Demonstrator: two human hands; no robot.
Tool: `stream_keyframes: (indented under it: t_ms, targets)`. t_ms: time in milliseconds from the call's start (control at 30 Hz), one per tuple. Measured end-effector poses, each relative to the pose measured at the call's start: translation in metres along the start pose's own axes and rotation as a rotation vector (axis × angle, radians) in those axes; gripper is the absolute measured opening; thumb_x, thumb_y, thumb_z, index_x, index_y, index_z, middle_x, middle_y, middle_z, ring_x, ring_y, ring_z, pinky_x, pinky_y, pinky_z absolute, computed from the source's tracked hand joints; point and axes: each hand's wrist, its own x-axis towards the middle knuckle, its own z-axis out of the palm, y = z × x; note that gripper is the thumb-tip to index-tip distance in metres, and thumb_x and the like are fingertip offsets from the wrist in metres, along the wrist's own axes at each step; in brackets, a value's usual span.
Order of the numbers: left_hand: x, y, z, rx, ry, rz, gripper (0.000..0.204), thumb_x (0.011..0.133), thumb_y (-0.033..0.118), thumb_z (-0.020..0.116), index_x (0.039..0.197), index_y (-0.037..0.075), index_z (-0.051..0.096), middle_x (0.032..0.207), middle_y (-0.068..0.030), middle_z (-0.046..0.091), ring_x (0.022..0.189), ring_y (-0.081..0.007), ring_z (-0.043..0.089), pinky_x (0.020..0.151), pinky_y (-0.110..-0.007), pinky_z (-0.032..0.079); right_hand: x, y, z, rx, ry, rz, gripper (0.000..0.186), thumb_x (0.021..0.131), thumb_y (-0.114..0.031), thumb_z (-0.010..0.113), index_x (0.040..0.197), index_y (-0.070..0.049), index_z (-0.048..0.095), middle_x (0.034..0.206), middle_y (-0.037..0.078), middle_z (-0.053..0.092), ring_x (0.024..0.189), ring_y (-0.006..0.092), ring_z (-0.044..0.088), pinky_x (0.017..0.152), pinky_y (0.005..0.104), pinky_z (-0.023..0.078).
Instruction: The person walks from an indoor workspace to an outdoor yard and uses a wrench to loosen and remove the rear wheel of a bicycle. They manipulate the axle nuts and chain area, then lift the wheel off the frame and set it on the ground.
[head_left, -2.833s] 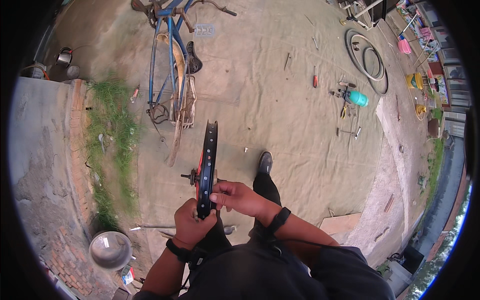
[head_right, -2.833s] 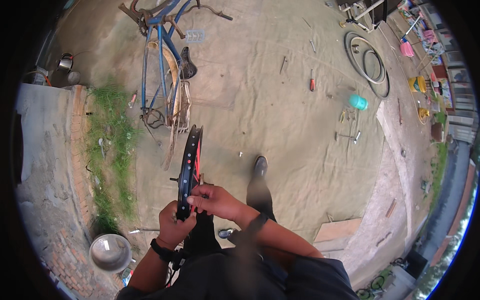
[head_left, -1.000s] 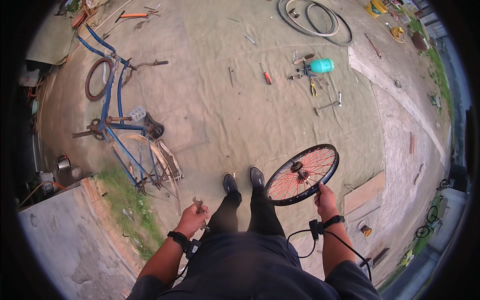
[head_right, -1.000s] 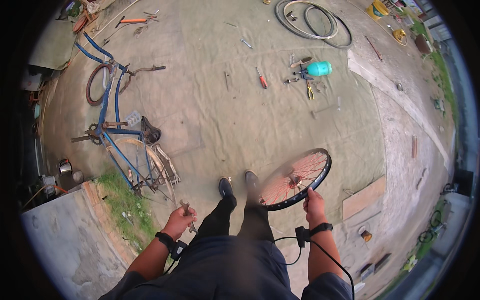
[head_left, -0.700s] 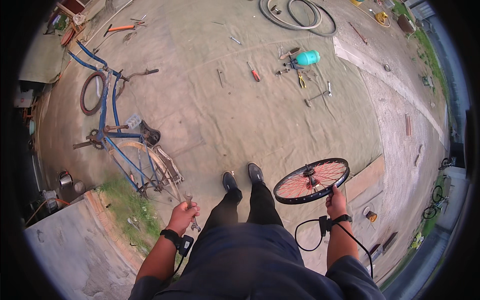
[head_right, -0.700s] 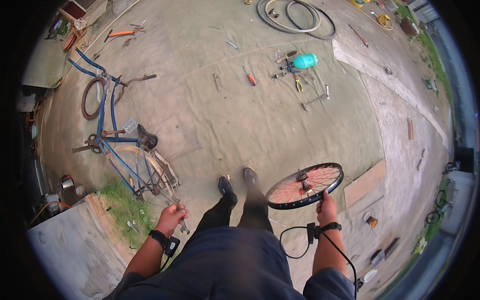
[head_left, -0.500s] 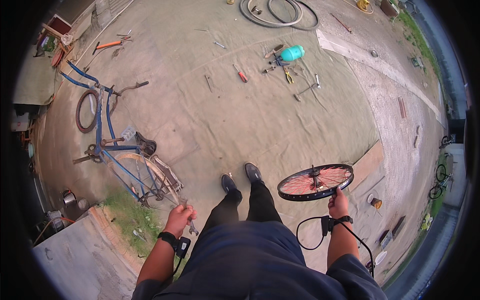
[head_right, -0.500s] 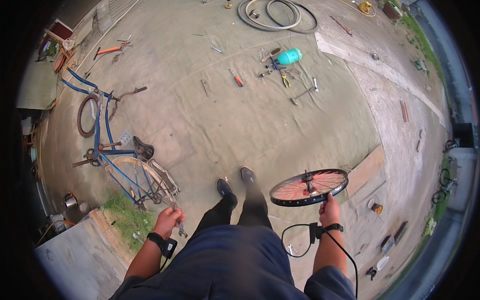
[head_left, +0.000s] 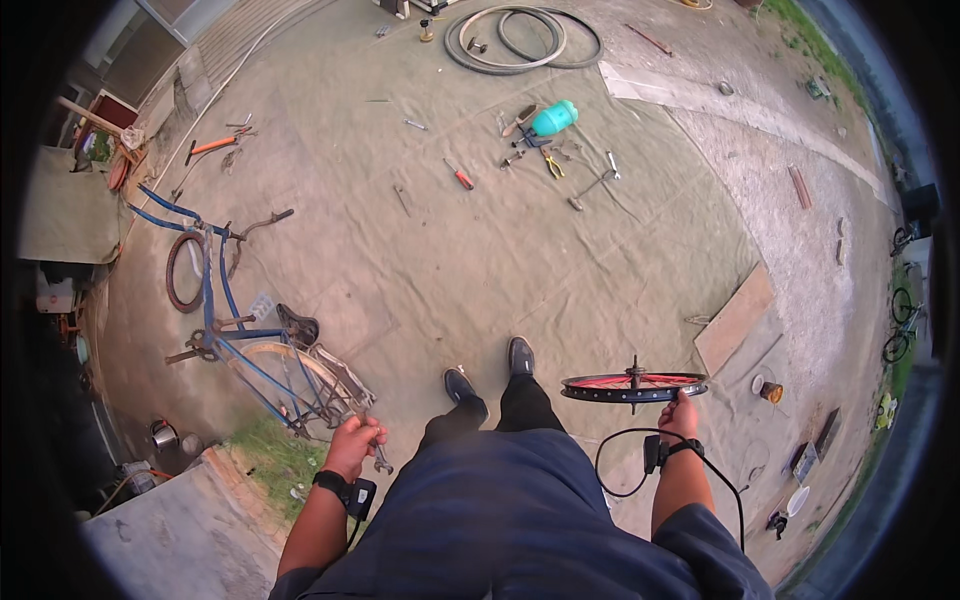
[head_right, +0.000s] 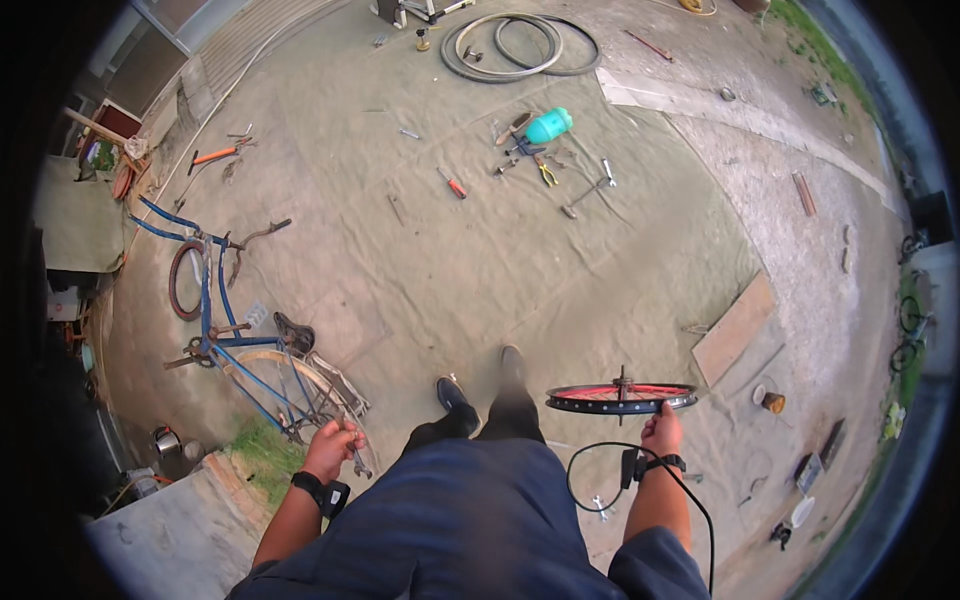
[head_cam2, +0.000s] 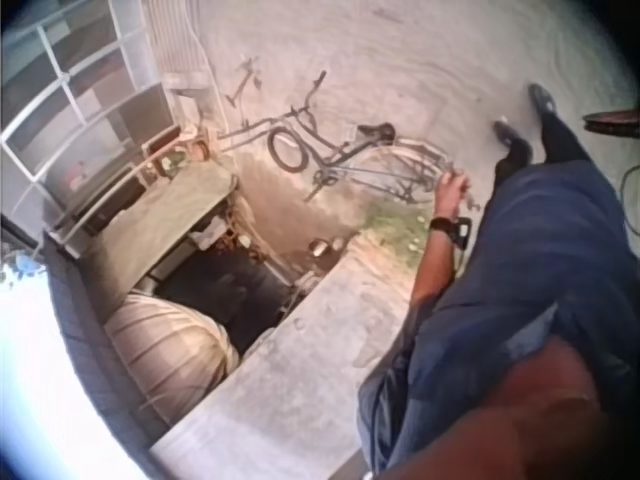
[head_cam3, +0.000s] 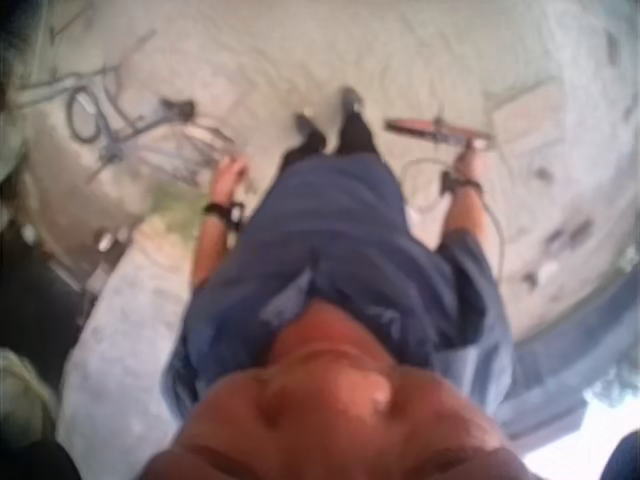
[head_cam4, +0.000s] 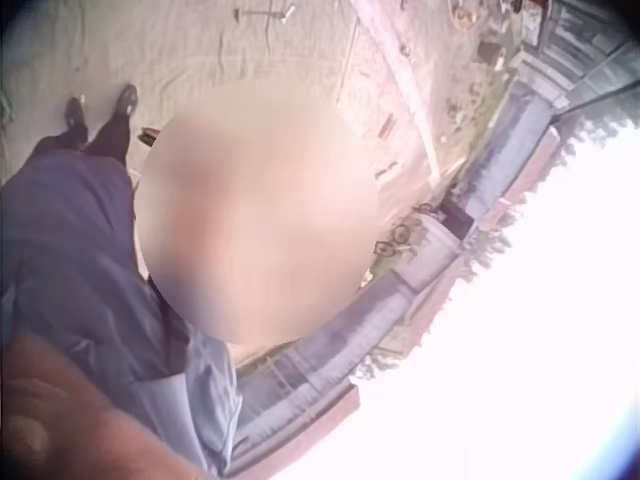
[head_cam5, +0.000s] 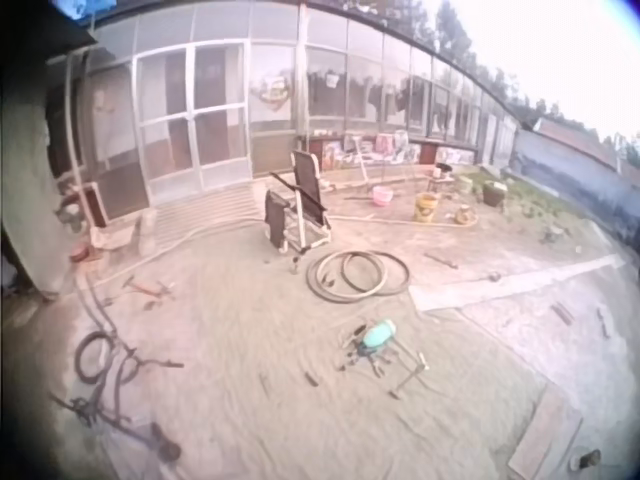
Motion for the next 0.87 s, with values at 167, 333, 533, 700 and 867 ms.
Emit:
stream_keyframes:
  t_ms: [167,333,533,700,867]
  targets:
    - [-0.003,0.007,0.026,-0.001,-0.016,0.060,0.013,0.091,0.004,0.059,0.103,0.009,0.059,0.098,-0.0076,0.070,0.080,-0.0151,0.069,0.057,-0.025,0.046,0.015,-0.012,0.000,0.024,-0.013,0.047,0.025,0.103,-0.035,0.058,0.086,-0.018,0.054,0.066,-0.003,0.048,0.053,0.0109,0.046,0.041,0.0216,0.033]
    - [-0.005,0.018,0.050,-0.048,-0.010,0.131,0.016,0.088,0.000,0.062,0.101,0.007,0.059,0.100,-0.0076,0.069,0.081,-0.0154,0.068,0.058,-0.025,0.047,0.037,-0.036,0.008,0.018,-0.060,0.038,0.025,0.103,-0.036,0.057,0.087,-0.018,0.053,0.068,-0.003,0.048,0.053,0.0107,0.046,0.041,0.0211,0.033]
    - [-0.007,0.022,0.067,-0.088,0.028,0.186,0.019,0.086,-0.003,0.067,0.100,0.007,0.059,0.099,-0.0063,0.068,0.080,-0.0135,0.067,0.058,-0.024,0.046,0.038,-0.065,0.029,-0.020,-0.062,0.017,0.026,0.103,-0.037,0.057,0.087,-0.018,0.053,0.067,-0.003,0.047,0.053,0.0105,0.045,0.040,0.0210,0.032]
    - [-0.012,0.026,0.078,-0.113,0.049,0.201,0.017,0.085,-0.002,0.067,0.098,0.007,0.060,0.098,-0.0053,0.068,0.080,-0.0126,0.065,0.059,-0.024,0.046,0.054,-0.080,0.035,-0.038,-0.091,0.003,0.028,0.103,-0.038,0.058,0.084,-0.018,0.053,0.065,-0.004,0.045,0.052,0.0103,0.045,0.039,0.0210,0.031]
    - [-0.013,0.025,0.082,-0.129,0.069,0.219,0.018,0.085,-0.002,0.066,0.101,0.005,0.060,0.097,-0.0048,0.068,0.079,-0.0131,0.065,0.059,-0.024,0.046,0.080,-0.089,0.034,-0.083,-0.144,-0.007,0.031,0.102,-0.043,0.060,0.085,-0.018,0.053,0.062,-0.004,0.042,0.049,0.0099,0.042,0.038,0.0211,0.029]
